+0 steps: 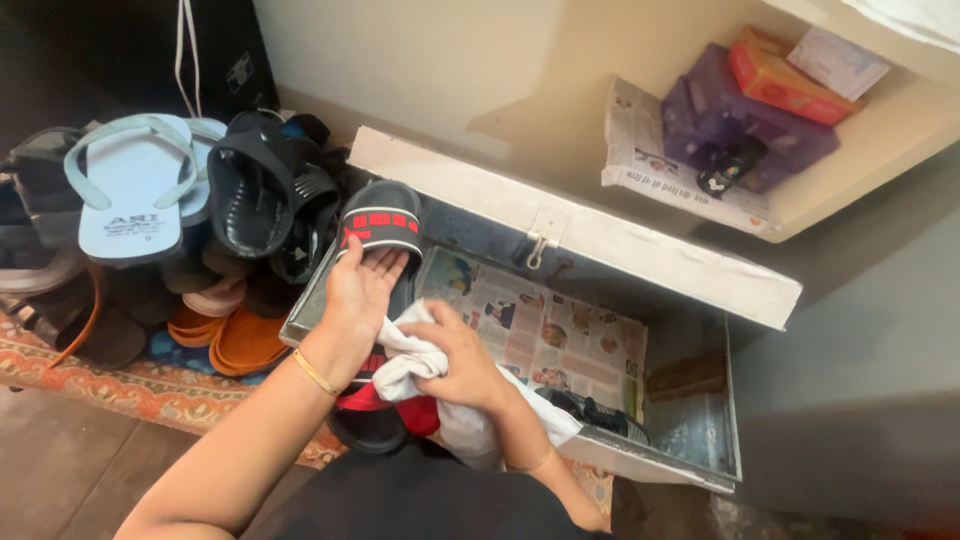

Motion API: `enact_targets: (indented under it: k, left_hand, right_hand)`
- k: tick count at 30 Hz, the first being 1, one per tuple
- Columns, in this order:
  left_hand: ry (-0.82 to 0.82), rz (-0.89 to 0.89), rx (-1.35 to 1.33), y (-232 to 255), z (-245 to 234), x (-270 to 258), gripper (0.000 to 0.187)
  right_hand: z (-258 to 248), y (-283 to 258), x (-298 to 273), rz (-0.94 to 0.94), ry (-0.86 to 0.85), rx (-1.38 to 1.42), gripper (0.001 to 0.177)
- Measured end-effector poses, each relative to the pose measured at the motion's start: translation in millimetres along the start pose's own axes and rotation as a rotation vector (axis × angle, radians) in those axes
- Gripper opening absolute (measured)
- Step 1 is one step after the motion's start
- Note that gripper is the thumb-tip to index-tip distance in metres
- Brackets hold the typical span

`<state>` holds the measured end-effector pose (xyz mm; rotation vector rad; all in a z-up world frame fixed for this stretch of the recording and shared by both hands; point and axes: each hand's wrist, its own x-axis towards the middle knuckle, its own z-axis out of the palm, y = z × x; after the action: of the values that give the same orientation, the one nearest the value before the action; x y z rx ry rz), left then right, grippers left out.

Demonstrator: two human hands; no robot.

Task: The person wipes several pairs of shoes and sandals with a white cloth, taking them from a metal shoe cabinet and placing them on a nearby bench. The person also ties the laces on a pair of sneakers.

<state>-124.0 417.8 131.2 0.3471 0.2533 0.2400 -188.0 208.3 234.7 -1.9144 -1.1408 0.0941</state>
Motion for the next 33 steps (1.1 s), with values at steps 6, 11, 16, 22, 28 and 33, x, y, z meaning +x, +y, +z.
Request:
enact_targets:
  k: [6,11,16,22,28,33]
  left_hand:
    - [0.031,-0.073,-0.046,20.3,33.9,-15.7,0.052]
    - [-0.149,0.12,-0.113,67.6,86.5,-36.2,0.041]
    - [-0.32,0.417,-0.065,150.5,136.7,-59.7,0.034]
    - [-0.12,0.302,0.253,108.6,109.3,-117.1,0.033]
    - [0.049,-0.025,0.22,58.6,35.9,-95.3,0.037]
    - [0.06,-0.197,0.365,56.4,10.6,-89.9,0.052]
  right_hand:
    - [-10.6,-15.8,22.4,0.021,-0.142,0.108,0.096]
    - [6.7,-30.8,15.2,0.046,-0.204,0.004,0.081]
    - [9.0,-22.6,-9.4,0.039,0.041,-0.011,0.054]
    - [-53.7,8.1,-32.7,0.461,0.408,0.188,0.049]
    - [-78.4,11.9,-37.7,0.552,0.536,-0.25,0.042]
    - [-51.7,-6.7,14.6,0.133,0.743,0.126,0.043]
